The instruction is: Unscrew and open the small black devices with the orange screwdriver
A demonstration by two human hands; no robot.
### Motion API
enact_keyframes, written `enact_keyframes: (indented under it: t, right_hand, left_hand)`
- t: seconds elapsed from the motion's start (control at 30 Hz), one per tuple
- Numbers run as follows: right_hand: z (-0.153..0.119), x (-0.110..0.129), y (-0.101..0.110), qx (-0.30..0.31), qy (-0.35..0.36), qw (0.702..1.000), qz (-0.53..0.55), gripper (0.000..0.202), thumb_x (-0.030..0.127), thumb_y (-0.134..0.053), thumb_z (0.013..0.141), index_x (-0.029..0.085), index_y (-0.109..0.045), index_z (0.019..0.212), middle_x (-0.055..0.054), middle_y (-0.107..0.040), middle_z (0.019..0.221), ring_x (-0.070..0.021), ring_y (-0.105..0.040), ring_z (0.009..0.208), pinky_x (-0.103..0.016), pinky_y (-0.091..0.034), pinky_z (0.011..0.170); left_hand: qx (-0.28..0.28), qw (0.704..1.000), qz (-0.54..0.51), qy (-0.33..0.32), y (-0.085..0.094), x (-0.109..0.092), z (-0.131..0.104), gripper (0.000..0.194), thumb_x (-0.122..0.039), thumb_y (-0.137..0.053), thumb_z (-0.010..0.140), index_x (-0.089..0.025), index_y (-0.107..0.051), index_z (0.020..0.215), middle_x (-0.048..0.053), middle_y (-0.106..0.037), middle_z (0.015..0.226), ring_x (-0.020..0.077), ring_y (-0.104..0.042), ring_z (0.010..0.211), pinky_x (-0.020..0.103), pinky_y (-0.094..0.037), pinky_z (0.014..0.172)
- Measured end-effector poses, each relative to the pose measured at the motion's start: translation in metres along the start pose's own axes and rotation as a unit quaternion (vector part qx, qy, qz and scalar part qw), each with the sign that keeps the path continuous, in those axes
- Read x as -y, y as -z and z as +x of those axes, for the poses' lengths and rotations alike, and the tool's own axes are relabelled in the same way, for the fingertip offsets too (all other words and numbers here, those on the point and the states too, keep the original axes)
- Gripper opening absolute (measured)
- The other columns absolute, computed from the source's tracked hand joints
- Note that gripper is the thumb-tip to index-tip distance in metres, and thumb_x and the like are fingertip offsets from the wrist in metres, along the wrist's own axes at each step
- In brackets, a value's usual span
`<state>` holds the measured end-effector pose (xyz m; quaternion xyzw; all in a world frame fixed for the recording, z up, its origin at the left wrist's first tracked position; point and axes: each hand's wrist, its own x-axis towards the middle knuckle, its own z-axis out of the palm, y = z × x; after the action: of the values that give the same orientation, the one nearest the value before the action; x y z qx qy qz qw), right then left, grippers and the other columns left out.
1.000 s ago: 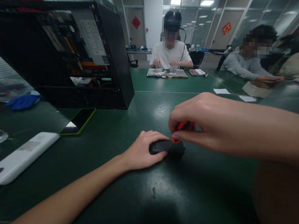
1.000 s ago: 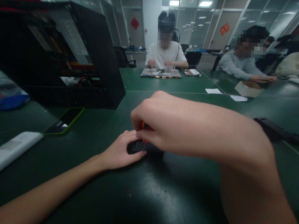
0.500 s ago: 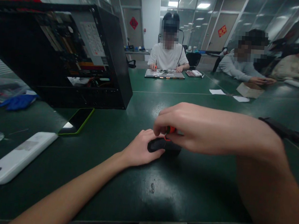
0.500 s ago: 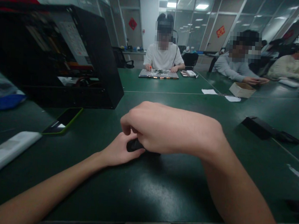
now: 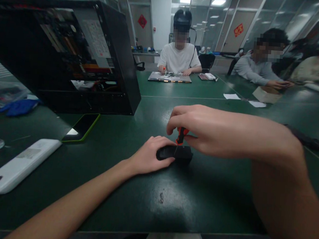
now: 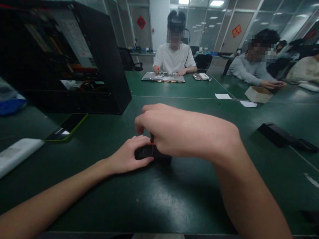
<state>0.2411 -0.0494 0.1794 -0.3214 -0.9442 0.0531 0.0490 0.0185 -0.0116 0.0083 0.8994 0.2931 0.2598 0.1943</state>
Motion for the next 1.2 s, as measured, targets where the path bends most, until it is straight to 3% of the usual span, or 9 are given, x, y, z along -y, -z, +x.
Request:
enact_keyframes:
  t: [0.17, 0.23, 0.4, 0.47, 0.57, 0.73, 0.9, 1.1, 1.2]
  right_hand:
    - [0.004, 0.001, -0.003, -0.010, -0.062, 0.997, -0.050, 0.019, 0.027, -0.060, 0.100, 0.015, -0.074, 0.093, -0.008, -0.068, 0.091, -0.0188, -0.058, 0.079, -0.031, -0.037, 0.067]
    - [0.007, 0.001, -0.003, -0.013, -0.063, 0.997, -0.051, 0.021, 0.023, -0.056, 0.101, 0.015, -0.074, 0.091, -0.007, -0.067, 0.086, -0.0179, -0.057, 0.076, -0.031, -0.036, 0.067]
    - [0.003, 0.003, -0.001, -0.018, 0.006, 1.000, 0.000, 0.022, 0.010, -0.063, 0.091, 0.019, -0.075, 0.108, -0.007, -0.069, 0.112, -0.0186, -0.061, 0.095, -0.028, -0.040, 0.075]
    - [0.002, 0.006, 0.000, -0.014, -0.008, 1.000, 0.004, 0.012, 0.018, -0.064, 0.097, 0.018, -0.075, 0.100, -0.006, -0.069, 0.100, -0.0176, -0.060, 0.087, -0.028, -0.039, 0.072]
    - [0.005, 0.010, -0.001, -0.016, -0.032, 0.999, -0.020, 0.019, 0.018, -0.058, 0.101, 0.016, -0.073, 0.091, -0.004, -0.066, 0.085, -0.0157, -0.056, 0.075, -0.029, -0.036, 0.070]
    - [0.008, 0.022, -0.005, -0.007, 0.047, 0.999, 0.018, 0.026, 0.004, -0.058, 0.092, 0.017, -0.073, 0.108, -0.007, -0.065, 0.117, -0.0172, -0.059, 0.098, -0.028, -0.042, 0.079]
    - [0.005, 0.034, -0.005, -0.013, 0.037, 0.999, 0.001, 0.017, 0.005, -0.057, 0.094, 0.015, -0.071, 0.097, -0.006, -0.067, 0.103, -0.0162, -0.057, 0.084, -0.030, -0.041, 0.073]
    - [-0.001, 0.029, -0.008, -0.012, 0.071, 0.997, 0.034, 0.038, -0.004, -0.054, 0.087, 0.021, -0.071, 0.110, -0.006, -0.062, 0.132, -0.0199, -0.057, 0.113, -0.031, -0.044, 0.090]
    - [0.003, 0.026, -0.009, -0.013, 0.046, 0.998, 0.027, 0.020, 0.004, -0.058, 0.093, 0.017, -0.069, 0.103, -0.007, -0.066, 0.115, -0.0181, -0.059, 0.095, -0.031, -0.044, 0.079]
  left_hand:
    - [0.006, 1.000, -0.004, -0.002, 0.001, -0.002, 0.001, 0.038, -0.033, -0.078, 0.089, -0.025, -0.066, 0.124, 0.004, -0.075, 0.123, 0.0282, -0.068, 0.114, 0.044, -0.047, 0.100]
    - [0.009, 1.000, -0.001, 0.002, 0.002, -0.003, 0.001, 0.039, -0.033, -0.078, 0.089, -0.025, -0.065, 0.125, 0.005, -0.075, 0.125, 0.0289, -0.068, 0.115, 0.045, -0.047, 0.100]
    - [0.011, 1.000, 0.001, 0.009, 0.003, -0.005, 0.001, 0.038, -0.036, -0.077, 0.090, -0.024, -0.066, 0.124, 0.006, -0.074, 0.125, 0.0301, -0.067, 0.117, 0.047, -0.048, 0.101]
    - [0.012, 1.000, -0.001, 0.010, 0.004, -0.005, 0.001, 0.038, -0.037, -0.076, 0.090, -0.023, -0.067, 0.124, 0.007, -0.074, 0.126, 0.0310, -0.068, 0.117, 0.048, -0.049, 0.101]
    - [0.012, 1.000, -0.003, 0.005, 0.004, -0.004, 0.001, 0.039, -0.037, -0.076, 0.090, -0.023, -0.066, 0.125, 0.008, -0.073, 0.129, 0.0325, -0.067, 0.122, 0.051, -0.048, 0.106]
    - [-0.019, 0.999, -0.032, 0.006, -0.001, 0.000, 0.000, 0.046, -0.038, -0.076, 0.087, -0.022, -0.064, 0.129, 0.010, -0.074, 0.126, 0.0345, -0.068, 0.121, 0.050, -0.054, 0.105]
    - [-0.014, 0.998, -0.048, 0.027, -0.001, 0.004, -0.001, 0.037, -0.042, -0.076, 0.085, -0.021, -0.069, 0.115, 0.011, -0.075, 0.122, 0.0351, -0.068, 0.118, 0.050, -0.058, 0.101]
    - [-0.016, 0.999, -0.043, 0.015, 0.005, 0.005, 0.000, 0.039, -0.043, -0.074, 0.088, -0.024, -0.069, 0.122, 0.010, -0.071, 0.132, 0.0351, -0.063, 0.129, 0.051, -0.055, 0.106]
    - [-0.017, 0.999, -0.048, 0.014, 0.005, 0.006, 0.001, 0.037, -0.043, -0.077, 0.087, -0.023, -0.071, 0.117, 0.009, -0.073, 0.127, 0.0346, -0.066, 0.124, 0.051, -0.055, 0.105]
